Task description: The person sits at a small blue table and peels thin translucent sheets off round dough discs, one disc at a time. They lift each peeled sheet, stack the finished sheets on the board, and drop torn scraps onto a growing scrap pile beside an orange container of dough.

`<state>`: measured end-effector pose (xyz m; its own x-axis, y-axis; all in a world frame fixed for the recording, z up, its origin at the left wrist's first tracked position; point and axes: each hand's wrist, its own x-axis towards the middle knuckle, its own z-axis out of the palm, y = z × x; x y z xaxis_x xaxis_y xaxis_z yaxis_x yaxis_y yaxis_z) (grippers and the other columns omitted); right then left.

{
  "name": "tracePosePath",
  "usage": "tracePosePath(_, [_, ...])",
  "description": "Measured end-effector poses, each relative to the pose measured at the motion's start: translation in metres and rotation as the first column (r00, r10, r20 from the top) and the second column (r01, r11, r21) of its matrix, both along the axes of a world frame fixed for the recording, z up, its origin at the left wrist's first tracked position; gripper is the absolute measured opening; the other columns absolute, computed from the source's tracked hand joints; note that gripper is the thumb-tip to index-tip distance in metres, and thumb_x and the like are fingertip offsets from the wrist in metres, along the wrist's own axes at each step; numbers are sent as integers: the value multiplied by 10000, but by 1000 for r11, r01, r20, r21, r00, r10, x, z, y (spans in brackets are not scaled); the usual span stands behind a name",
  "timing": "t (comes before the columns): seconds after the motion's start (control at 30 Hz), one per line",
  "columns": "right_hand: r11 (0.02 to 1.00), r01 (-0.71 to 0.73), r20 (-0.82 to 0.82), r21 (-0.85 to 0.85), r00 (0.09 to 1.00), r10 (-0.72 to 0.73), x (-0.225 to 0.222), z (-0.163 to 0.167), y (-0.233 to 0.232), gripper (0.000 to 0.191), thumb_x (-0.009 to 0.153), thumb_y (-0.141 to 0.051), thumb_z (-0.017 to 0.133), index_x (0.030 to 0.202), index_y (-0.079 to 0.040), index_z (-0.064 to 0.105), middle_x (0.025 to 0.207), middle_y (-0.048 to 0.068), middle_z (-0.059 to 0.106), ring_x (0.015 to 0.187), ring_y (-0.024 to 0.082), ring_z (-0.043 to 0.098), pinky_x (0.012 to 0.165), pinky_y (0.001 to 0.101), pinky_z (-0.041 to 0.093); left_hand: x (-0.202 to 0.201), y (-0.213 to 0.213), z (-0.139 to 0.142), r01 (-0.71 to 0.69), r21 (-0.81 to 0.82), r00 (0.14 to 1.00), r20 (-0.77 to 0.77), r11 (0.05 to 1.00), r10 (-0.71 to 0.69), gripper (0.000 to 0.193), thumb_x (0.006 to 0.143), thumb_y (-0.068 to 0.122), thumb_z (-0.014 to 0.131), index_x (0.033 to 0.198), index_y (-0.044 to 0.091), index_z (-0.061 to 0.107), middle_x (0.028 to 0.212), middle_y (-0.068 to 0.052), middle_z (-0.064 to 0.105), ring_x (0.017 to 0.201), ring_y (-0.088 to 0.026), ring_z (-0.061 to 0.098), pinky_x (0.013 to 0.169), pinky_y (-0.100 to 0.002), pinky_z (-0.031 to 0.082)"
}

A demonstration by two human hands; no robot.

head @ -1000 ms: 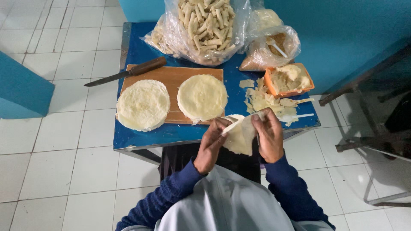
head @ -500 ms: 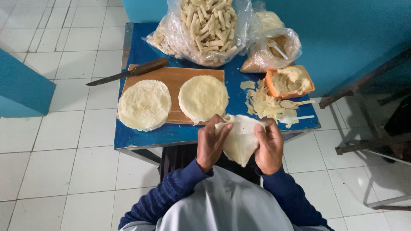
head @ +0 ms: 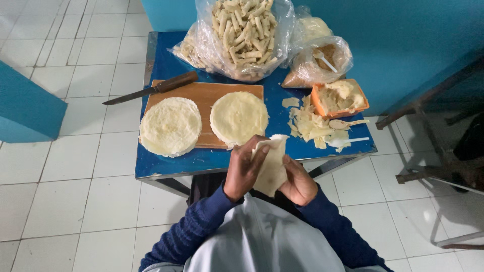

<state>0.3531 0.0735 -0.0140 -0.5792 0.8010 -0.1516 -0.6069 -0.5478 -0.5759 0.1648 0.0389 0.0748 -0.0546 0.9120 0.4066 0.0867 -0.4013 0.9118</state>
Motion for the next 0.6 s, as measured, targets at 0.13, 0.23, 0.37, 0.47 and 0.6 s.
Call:
tracePosePath(0.13, [998,-55,-144,-8,988,54,2,0,-4,556,967,-261,600,1457,-43,453,1394,103,608,1289,237,597,1087,422,485,-9,3,-1,103,-33,981,167,994,-96,156,1063,137,602,1092,-4,664,901,-22,665,861,-50,563,781,-246,513])
tracePosePath(0.23, [999,41,-35,21,999,-41,-4,1,-4,451,1015,-223,563,1437,-88,481,1348,80,631,1233,223,618,1042,422,503,-11,5,-3,149,-45,963,232,988,-134,176,1068,144,597,1103,-14,666,938,0,648,892,-49,551,793,-231,488])
tracePosePath(0.37, [997,75,-9,7,997,-75,-5,-6,-1,380,1081,-176,515,1438,-50,493,1332,91,643,1207,222,632,1024,405,506,-18,6,-3,158,-88,903,416,984,-108,176,1071,151,589,1132,-6,642,988,-24,678,922,-68,589,815,-238,511])
tracePosePath(0.47, [999,36,-88,-37,995,-40,8,-13,3,354,1110,-156,497,1430,-4,497,1328,121,647,1192,230,648,1031,401,514,-29,5,-3,146,-130,783,622,981,-34,178,1056,159,590,1137,5,630,1019,-49,700,915,-106,644,803,-260,537])
tracePosePath(0.6, [991,46,-101,-125,993,-59,21,-18,10,355,1055,-179,490,1363,-8,530,1293,131,670,1160,239,674,1012,413,535,-51,1,0,1,-113,650,755,994,85,156,1063,157,604,1145,24,606,1028,-66,691,911,-142,668,802,-294,559])
